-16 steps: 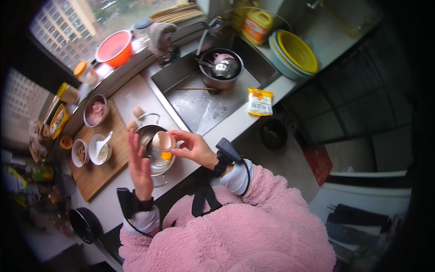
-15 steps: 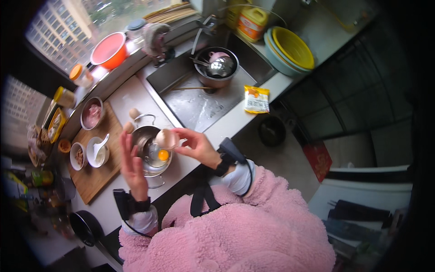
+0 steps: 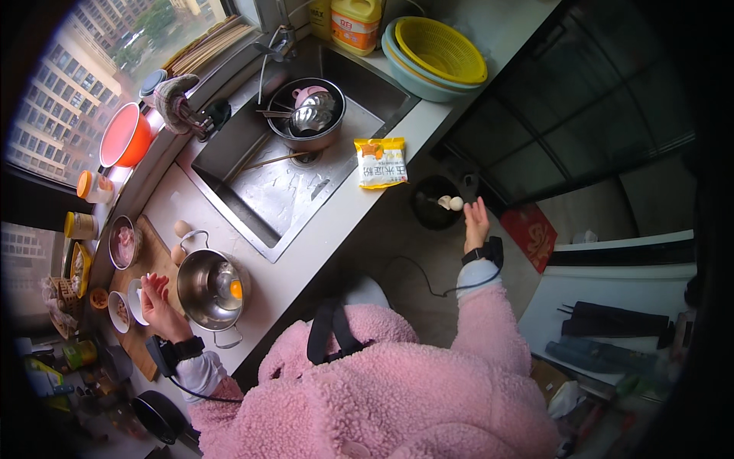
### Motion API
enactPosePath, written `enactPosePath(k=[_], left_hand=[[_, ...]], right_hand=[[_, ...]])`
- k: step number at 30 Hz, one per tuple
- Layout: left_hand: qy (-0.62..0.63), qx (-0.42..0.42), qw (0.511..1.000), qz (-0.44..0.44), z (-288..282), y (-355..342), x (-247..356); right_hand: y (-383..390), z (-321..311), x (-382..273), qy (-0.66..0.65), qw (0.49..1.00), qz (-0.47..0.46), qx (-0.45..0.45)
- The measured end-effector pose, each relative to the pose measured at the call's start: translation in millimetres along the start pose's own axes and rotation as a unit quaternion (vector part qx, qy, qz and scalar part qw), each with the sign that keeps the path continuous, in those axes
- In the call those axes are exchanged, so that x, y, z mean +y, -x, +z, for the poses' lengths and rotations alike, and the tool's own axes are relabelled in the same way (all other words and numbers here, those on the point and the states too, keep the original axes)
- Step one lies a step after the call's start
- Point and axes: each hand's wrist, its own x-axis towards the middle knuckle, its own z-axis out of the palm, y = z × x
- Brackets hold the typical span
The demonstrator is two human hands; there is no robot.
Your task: The person pets a dog, then walks to the kitchen and wipes a metal bowl with a cloth. They open the refrigerator, take out three eggs, and crack each egg into the bowl, discarding the shells. The person then picks up a whisk from a utensil holder.
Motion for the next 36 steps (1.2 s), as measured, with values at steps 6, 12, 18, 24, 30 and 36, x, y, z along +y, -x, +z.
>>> enactPosePath(k=[6, 12, 18, 24, 30, 36], left_hand=[[-0.045, 0.034, 0.997, 0.047, -8.0, 1.0, -6.5], [-0.024, 0.024, 0.999, 0.034, -53.2, 26.5, -11.6], [-0.042, 0.044, 0.998, -0.016, -84.8, 62.1, -23.9], [-0.138, 0.029, 0.988, -0.067, -101.5, 83.4, -42.5], [-0.185, 0.07, 0.971, -0.136, -100.1, 111.7, -44.4], [-0.242, 0.105, 0.952, -0.157, -80.8, 126.5, -42.1]], right_hand=[[-9.5, 58.4, -44.5, 0.062, 0.975, -0.19, -0.101], [122.1, 235.6, -117.6, 0.158, 0.831, -0.451, -0.286], [248.4, 386.4, -117.1, 0.263, 0.673, -0.543, -0.428], [281.4, 490.5, -77.0, 0.398, 0.551, -0.506, -0.53], [300.3, 544.7, -18.2, 0.457, 0.498, -0.475, -0.563], [310.8, 563.8, 0.2, 0.503, 0.414, -0.397, -0.646]])
